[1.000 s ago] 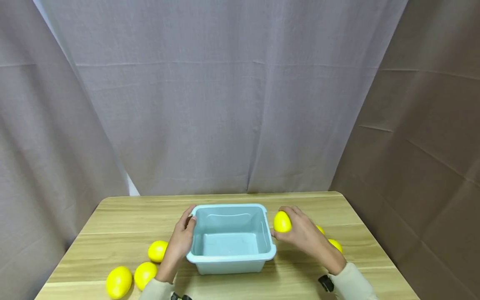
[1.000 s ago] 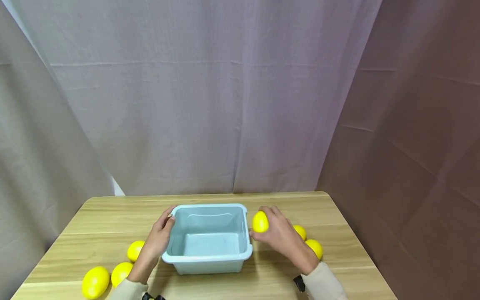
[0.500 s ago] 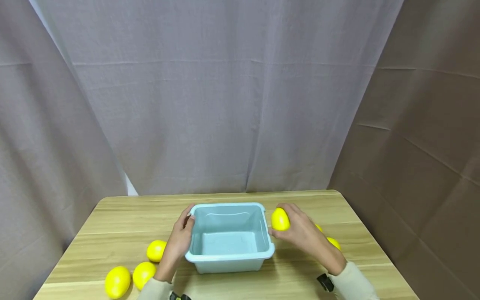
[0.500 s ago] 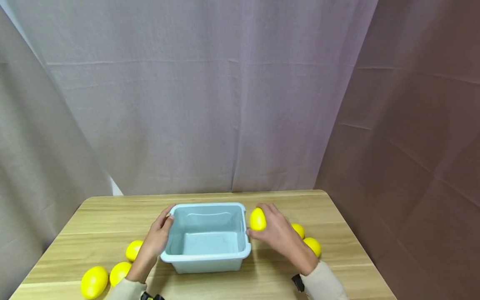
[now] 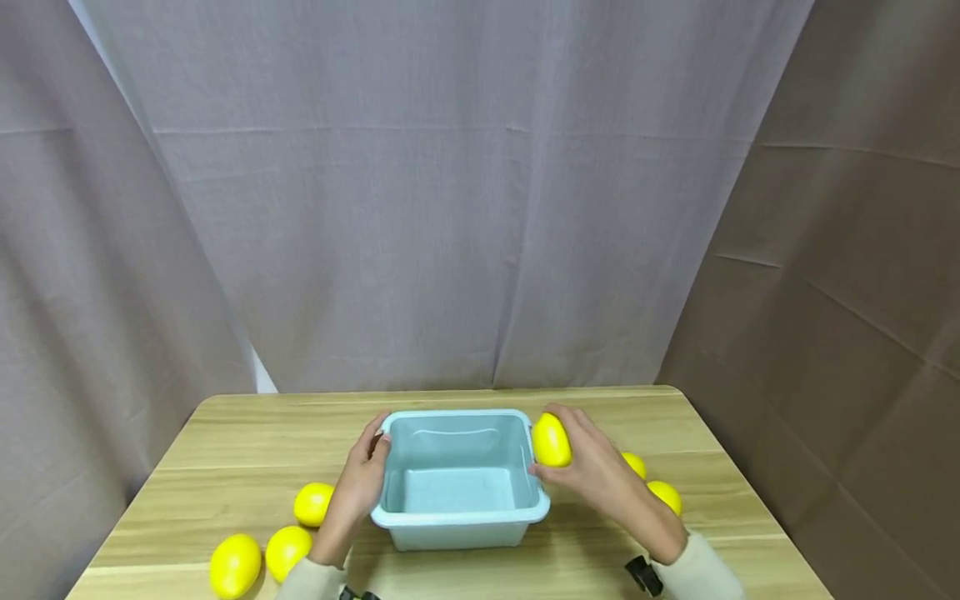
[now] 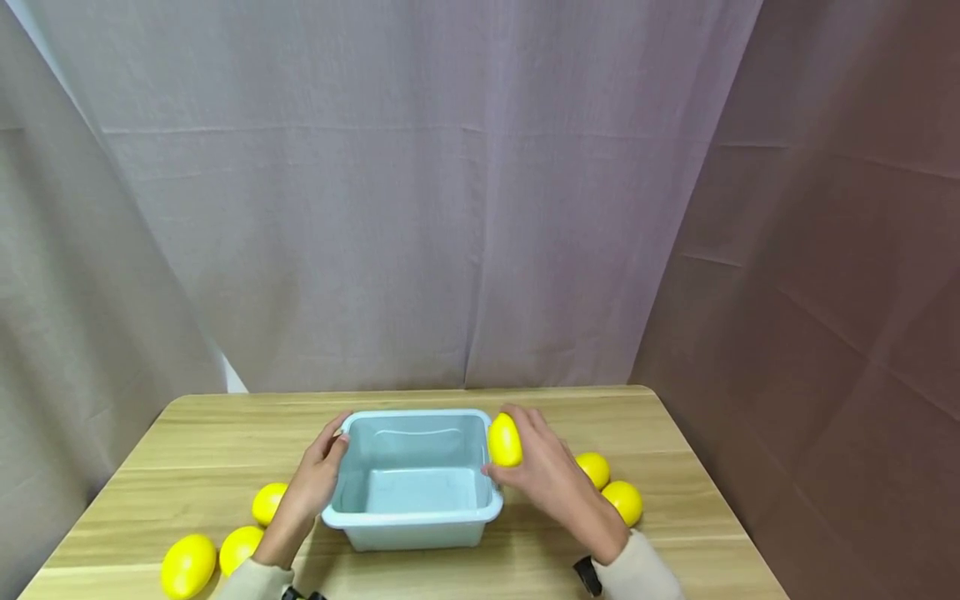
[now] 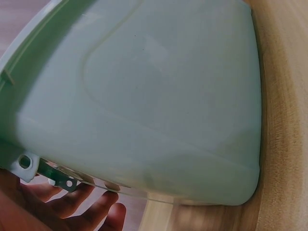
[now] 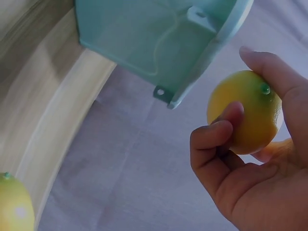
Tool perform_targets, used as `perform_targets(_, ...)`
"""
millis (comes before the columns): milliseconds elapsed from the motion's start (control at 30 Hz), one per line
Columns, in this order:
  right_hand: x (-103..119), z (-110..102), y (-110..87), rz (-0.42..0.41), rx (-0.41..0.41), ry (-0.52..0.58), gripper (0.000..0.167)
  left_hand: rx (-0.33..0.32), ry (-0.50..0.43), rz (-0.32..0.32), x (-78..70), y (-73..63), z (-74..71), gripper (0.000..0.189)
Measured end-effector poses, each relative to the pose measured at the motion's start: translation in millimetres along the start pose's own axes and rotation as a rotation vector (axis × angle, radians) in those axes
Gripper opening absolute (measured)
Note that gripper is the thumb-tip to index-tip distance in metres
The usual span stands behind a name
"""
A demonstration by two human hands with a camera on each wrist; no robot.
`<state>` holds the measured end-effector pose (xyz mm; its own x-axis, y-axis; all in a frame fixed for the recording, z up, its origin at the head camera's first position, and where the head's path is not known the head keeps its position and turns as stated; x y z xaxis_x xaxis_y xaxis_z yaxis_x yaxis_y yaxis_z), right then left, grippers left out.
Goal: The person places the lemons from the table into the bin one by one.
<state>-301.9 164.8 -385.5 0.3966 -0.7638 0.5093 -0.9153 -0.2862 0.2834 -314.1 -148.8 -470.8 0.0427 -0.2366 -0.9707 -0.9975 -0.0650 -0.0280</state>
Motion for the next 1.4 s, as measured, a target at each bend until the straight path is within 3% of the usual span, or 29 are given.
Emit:
perform_targets(233,11.9,5.3,-1.1,-0.012,0.020,0.042,0.083,-0.002,-0.008,0.010,-2.4,-1.7,-0.9,0.050)
perform_targets(833,45.8,17.1,0.4,-0.176,0.071,0.047,0.085,-0.014,0.005,0.010,-1.0,-1.3,-1.6,0.050)
perform_targets(1400,74.6,48.7,7.2,-0.271,0.114,0.071,0.064,-0.012,0.001,0.000,-0.1,-0.3,-1.5,0.049)
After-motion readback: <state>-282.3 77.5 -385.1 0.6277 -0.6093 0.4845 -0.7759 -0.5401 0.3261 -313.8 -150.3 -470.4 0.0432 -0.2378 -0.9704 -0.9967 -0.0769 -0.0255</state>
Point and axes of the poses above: each hand's wrist, its own y-axis towards the middle knuckle, its own z-axis out of the palm, x = y × z, the point moved 9 cm from there along y, towards the middle knuckle, and after that the axes turned 4 degrees about -z, right-handed, at the moved point
